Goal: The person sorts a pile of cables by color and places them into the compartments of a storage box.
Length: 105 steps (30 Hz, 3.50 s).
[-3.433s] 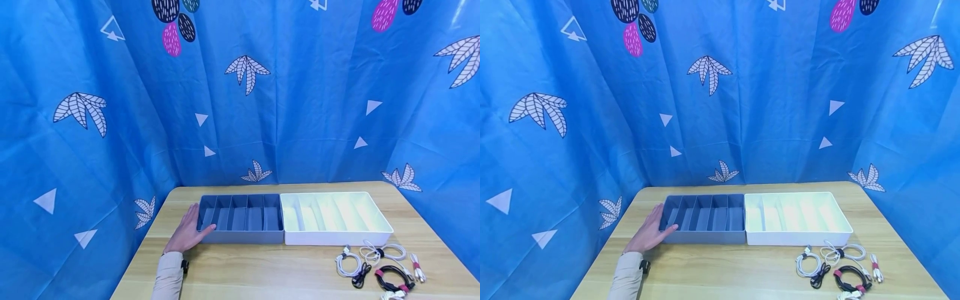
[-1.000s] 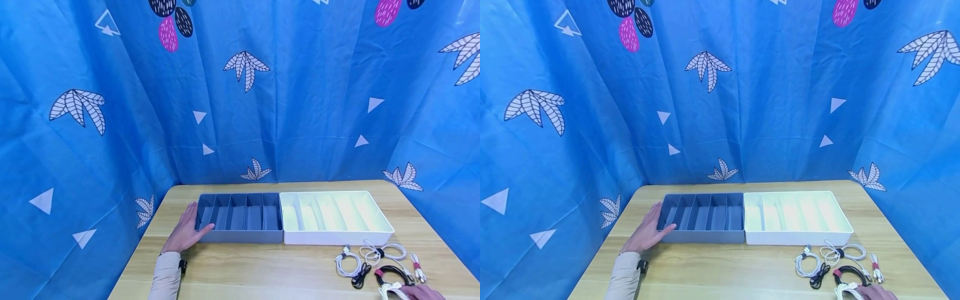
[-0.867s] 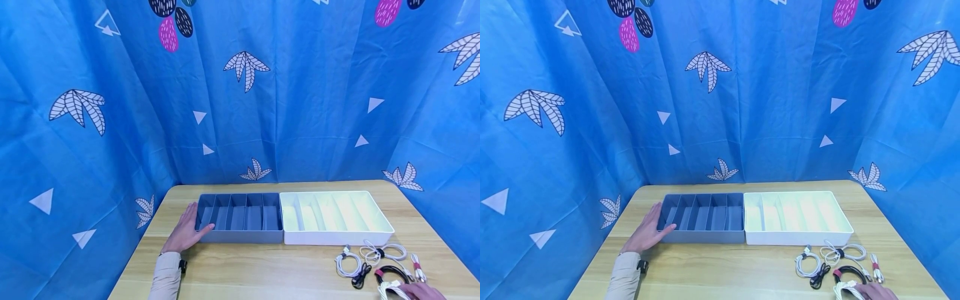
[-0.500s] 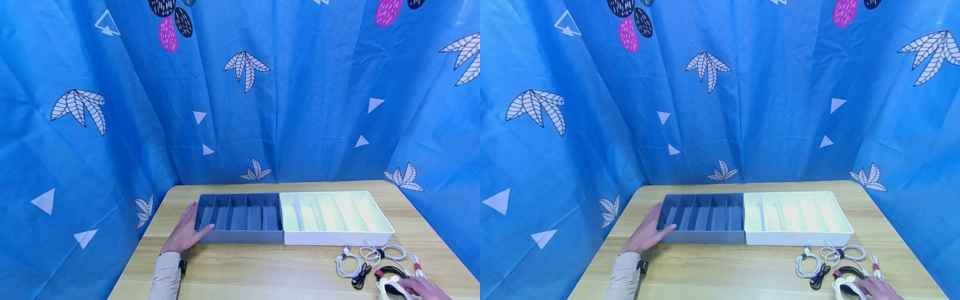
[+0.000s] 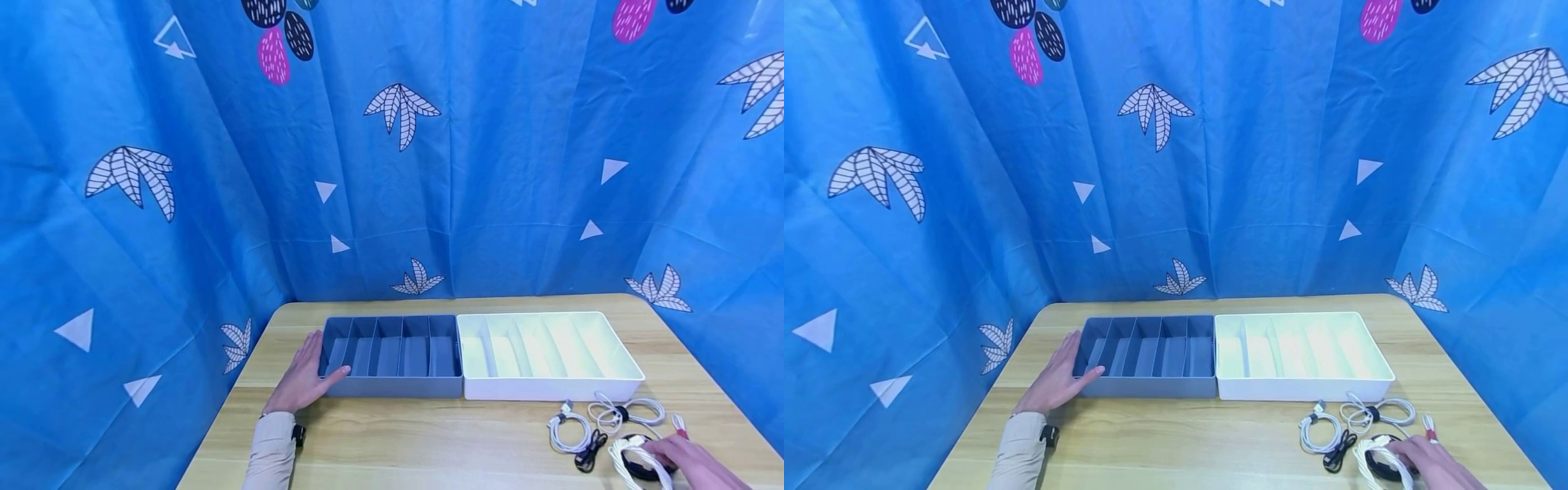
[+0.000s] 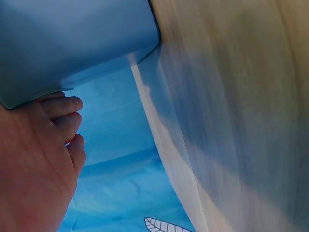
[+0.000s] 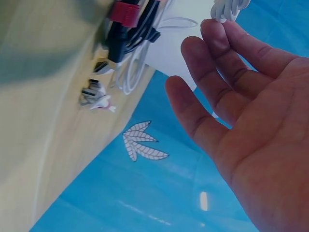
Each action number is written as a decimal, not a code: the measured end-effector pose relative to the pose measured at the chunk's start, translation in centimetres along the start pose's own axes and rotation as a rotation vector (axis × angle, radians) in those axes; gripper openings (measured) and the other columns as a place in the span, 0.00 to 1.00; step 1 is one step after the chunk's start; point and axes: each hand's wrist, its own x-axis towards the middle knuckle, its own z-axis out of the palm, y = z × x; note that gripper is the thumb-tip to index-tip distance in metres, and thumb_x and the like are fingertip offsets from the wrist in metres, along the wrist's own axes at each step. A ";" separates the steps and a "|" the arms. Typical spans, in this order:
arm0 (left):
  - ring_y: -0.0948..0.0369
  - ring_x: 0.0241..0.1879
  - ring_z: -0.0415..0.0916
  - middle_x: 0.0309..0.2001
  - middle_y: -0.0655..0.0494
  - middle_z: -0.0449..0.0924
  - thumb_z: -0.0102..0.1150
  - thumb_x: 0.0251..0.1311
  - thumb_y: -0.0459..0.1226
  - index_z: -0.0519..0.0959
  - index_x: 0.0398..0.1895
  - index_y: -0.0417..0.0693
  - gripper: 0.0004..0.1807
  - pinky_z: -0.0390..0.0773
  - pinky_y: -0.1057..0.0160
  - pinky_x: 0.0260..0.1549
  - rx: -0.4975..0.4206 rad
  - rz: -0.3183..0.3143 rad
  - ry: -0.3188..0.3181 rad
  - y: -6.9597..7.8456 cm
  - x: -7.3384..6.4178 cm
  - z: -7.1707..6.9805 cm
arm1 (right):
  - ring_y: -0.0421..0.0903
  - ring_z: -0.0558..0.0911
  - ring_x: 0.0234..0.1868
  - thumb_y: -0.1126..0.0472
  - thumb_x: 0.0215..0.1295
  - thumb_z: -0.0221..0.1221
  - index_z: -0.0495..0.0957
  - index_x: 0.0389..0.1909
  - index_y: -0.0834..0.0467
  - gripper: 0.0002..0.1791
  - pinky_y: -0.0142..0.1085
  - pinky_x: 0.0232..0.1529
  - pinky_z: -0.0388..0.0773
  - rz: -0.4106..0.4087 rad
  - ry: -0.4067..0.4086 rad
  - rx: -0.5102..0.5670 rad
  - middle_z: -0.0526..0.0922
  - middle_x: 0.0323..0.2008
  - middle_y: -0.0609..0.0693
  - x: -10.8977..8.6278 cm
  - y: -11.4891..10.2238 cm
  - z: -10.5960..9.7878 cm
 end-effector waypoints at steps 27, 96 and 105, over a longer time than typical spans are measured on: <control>0.45 0.80 0.37 0.81 0.48 0.38 0.47 0.57 0.73 0.36 0.80 0.50 0.60 0.46 0.40 0.76 0.019 0.020 0.020 0.0 0.0 0.1 | 0.29 0.72 0.38 0.38 0.31 0.78 0.78 0.46 0.51 0.39 0.31 0.32 0.75 0.009 0.327 -0.012 0.76 0.42 0.41 1.7 -5.7 -2.8; 0.46 0.80 0.37 0.81 0.48 0.38 0.47 0.57 0.73 0.36 0.80 0.49 0.60 0.46 0.41 0.77 0.018 0.025 0.030 -0.1 0.0 0.0 | 0.38 0.79 0.44 0.41 0.36 0.77 0.79 0.51 0.53 0.38 0.33 0.40 0.81 -0.126 0.361 0.009 0.77 0.43 0.38 8.0 -11.7 -7.2; 0.46 0.80 0.37 0.81 0.48 0.37 0.47 0.57 0.73 0.36 0.80 0.49 0.60 0.47 0.40 0.77 0.026 0.029 0.025 -0.1 0.1 0.0 | 0.40 0.80 0.47 0.41 0.37 0.77 0.79 0.51 0.53 0.38 0.38 0.45 0.83 -0.165 0.371 0.039 0.78 0.44 0.38 9.3 -12.3 -7.3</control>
